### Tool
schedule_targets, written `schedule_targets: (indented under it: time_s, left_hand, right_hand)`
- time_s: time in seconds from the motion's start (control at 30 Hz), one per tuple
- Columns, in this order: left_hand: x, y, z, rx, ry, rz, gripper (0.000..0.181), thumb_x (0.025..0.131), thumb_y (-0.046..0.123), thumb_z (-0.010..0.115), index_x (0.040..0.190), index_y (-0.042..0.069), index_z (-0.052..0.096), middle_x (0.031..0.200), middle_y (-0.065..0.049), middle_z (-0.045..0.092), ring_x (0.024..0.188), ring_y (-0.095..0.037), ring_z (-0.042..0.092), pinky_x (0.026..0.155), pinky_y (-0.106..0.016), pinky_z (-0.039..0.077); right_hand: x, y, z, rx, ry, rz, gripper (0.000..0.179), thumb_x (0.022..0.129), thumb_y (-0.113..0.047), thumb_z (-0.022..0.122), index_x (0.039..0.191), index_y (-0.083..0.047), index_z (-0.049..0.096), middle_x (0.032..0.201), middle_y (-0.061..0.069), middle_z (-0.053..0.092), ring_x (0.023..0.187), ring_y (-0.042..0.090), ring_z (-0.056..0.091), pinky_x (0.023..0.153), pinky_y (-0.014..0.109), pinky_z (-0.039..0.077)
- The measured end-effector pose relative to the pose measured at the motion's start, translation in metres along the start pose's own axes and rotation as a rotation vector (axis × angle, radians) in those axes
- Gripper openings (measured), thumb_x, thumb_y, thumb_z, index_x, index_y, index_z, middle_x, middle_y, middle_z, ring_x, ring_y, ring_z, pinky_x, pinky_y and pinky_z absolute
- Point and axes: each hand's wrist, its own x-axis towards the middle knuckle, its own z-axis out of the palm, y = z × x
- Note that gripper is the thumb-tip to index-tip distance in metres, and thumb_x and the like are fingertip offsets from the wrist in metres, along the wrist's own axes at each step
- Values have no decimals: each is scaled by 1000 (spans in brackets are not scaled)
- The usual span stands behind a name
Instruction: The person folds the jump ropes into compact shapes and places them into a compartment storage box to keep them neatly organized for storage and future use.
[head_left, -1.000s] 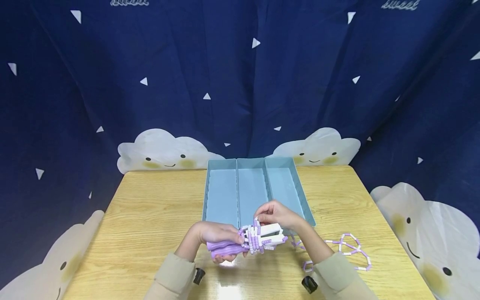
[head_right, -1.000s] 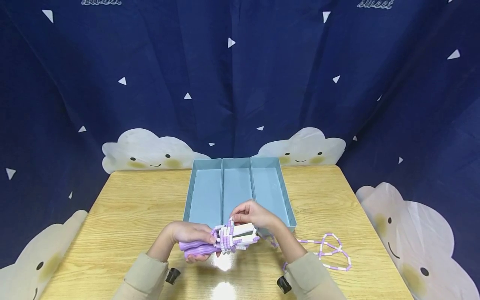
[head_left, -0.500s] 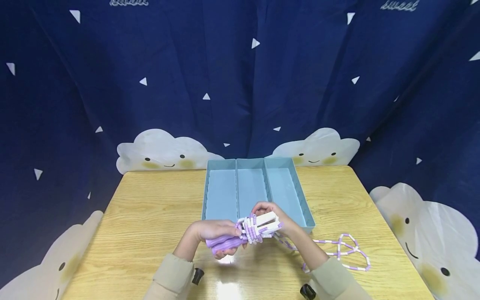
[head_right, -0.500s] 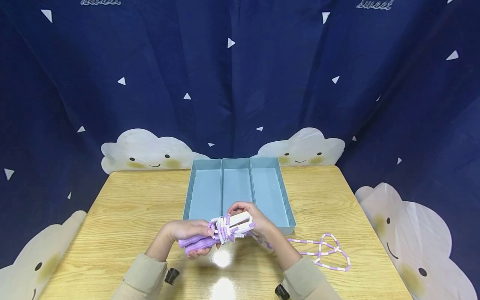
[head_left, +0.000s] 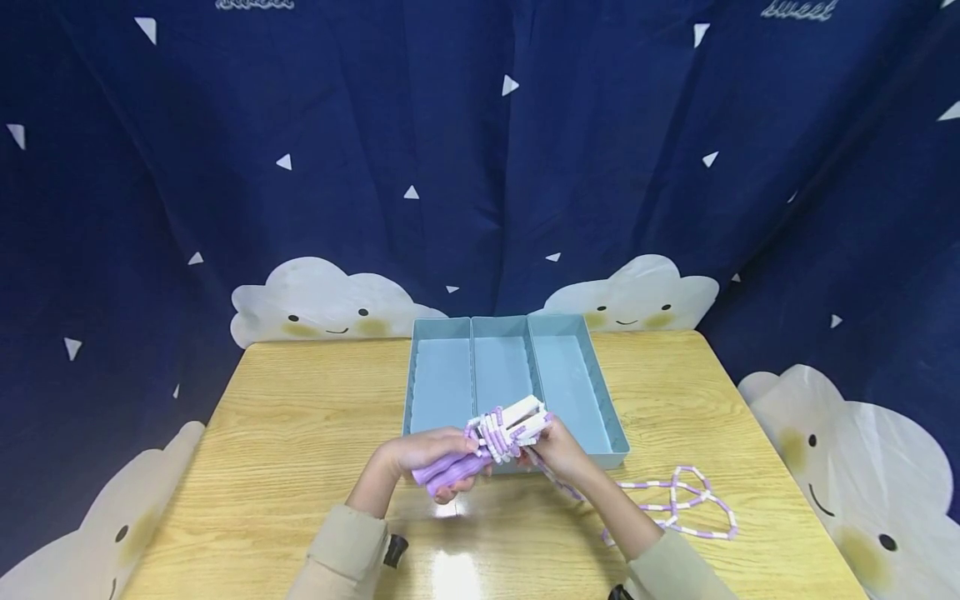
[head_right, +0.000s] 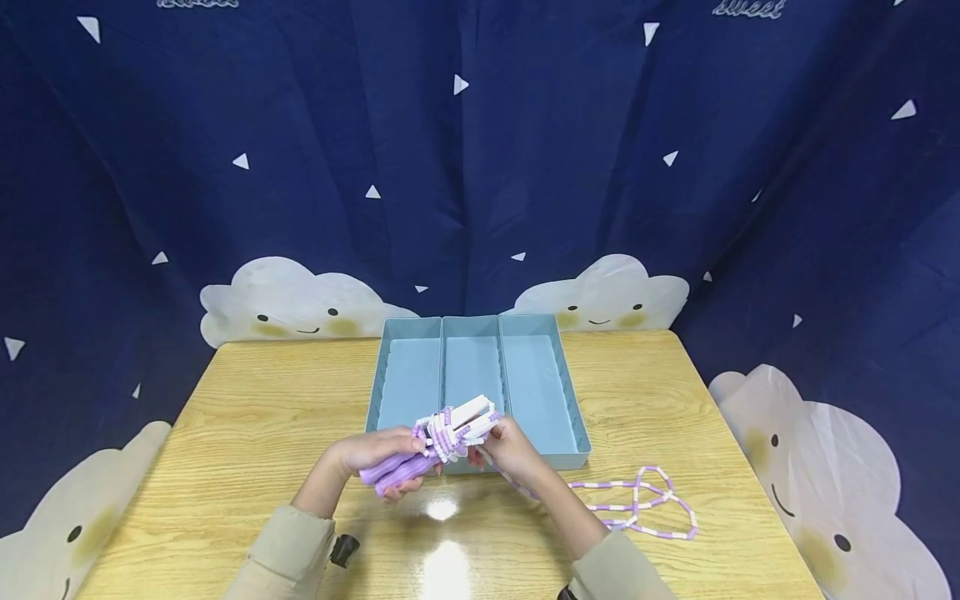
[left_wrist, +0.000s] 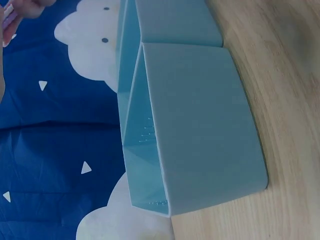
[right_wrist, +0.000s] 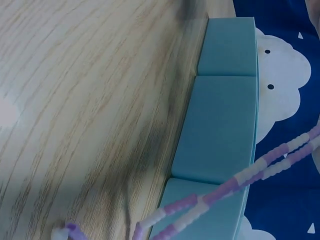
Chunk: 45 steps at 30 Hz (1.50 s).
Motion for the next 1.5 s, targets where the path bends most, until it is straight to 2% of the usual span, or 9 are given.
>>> schedule_targets:
  time_s: [0.07,0.2,0.3,0.43,0.7,0.83,1.0,1.23,1.5]
  left_hand:
    - [0,0,-1,-9,19,7,35,98,28,29,104,-1,48,67,-2,52,47,-6,48,42,-19,43]
    - [0,1,-1,-14,28,29,32,99,24,25,102,2,48,67,-2,51,48,-5,48,44,-18,43]
    - [-1,2,-2,-8,31,63,32,99,22,21,102,3,47,66,-1,50,48,-4,47,45,-18,43]
    - [0,0,-4,-13,44,90,30,99,22,20,101,5,45,65,1,49,48,-4,46,45,-18,42]
    - [1,-3,-8,-27,170,107,29,98,26,26,102,4,45,66,1,50,48,-4,46,44,-19,41]
    - [1,-5,-10,-47,227,123,30,97,30,30,99,7,47,67,0,50,48,-5,47,45,-19,42]
    - [2,-8,-12,-59,245,131,31,97,32,32,101,6,49,67,-1,50,48,-6,48,45,-19,43]
    - [2,-8,-13,-66,276,146,31,99,27,25,100,7,48,67,-1,50,49,-6,48,45,-20,44]
    - [2,-9,-17,-55,320,137,31,99,22,20,101,7,47,67,-1,50,49,-7,49,46,-21,44]
  right_hand:
    - [-1,5,0,29,0,8,26,95,-7,41,102,16,49,68,0,56,58,6,53,54,18,48]
    - [-3,5,4,38,16,34,27,95,-10,39,101,15,49,68,5,56,59,9,53,56,20,48]
    - [-3,5,6,-5,-3,-4,32,97,-9,36,93,20,49,67,14,58,60,11,55,57,25,50]
    - [-2,8,9,-12,-28,-31,35,99,-7,30,94,22,50,78,26,59,65,13,59,59,29,54]
    - [-3,10,9,48,-26,60,40,101,-13,29,110,22,47,95,39,52,72,12,63,64,26,55]
    - [-4,9,10,40,-21,72,41,100,-16,32,125,16,41,98,38,54,75,14,65,68,35,56]
    - [-5,7,10,21,-25,86,43,100,-20,34,124,14,43,98,32,59,78,20,66,73,50,51]
    - [-4,4,10,18,-28,138,45,100,-22,36,125,14,42,99,30,60,82,32,65,76,48,51]
    - [-2,2,8,-1,6,174,44,98,-24,39,122,13,46,98,31,61,84,34,65,78,47,51]
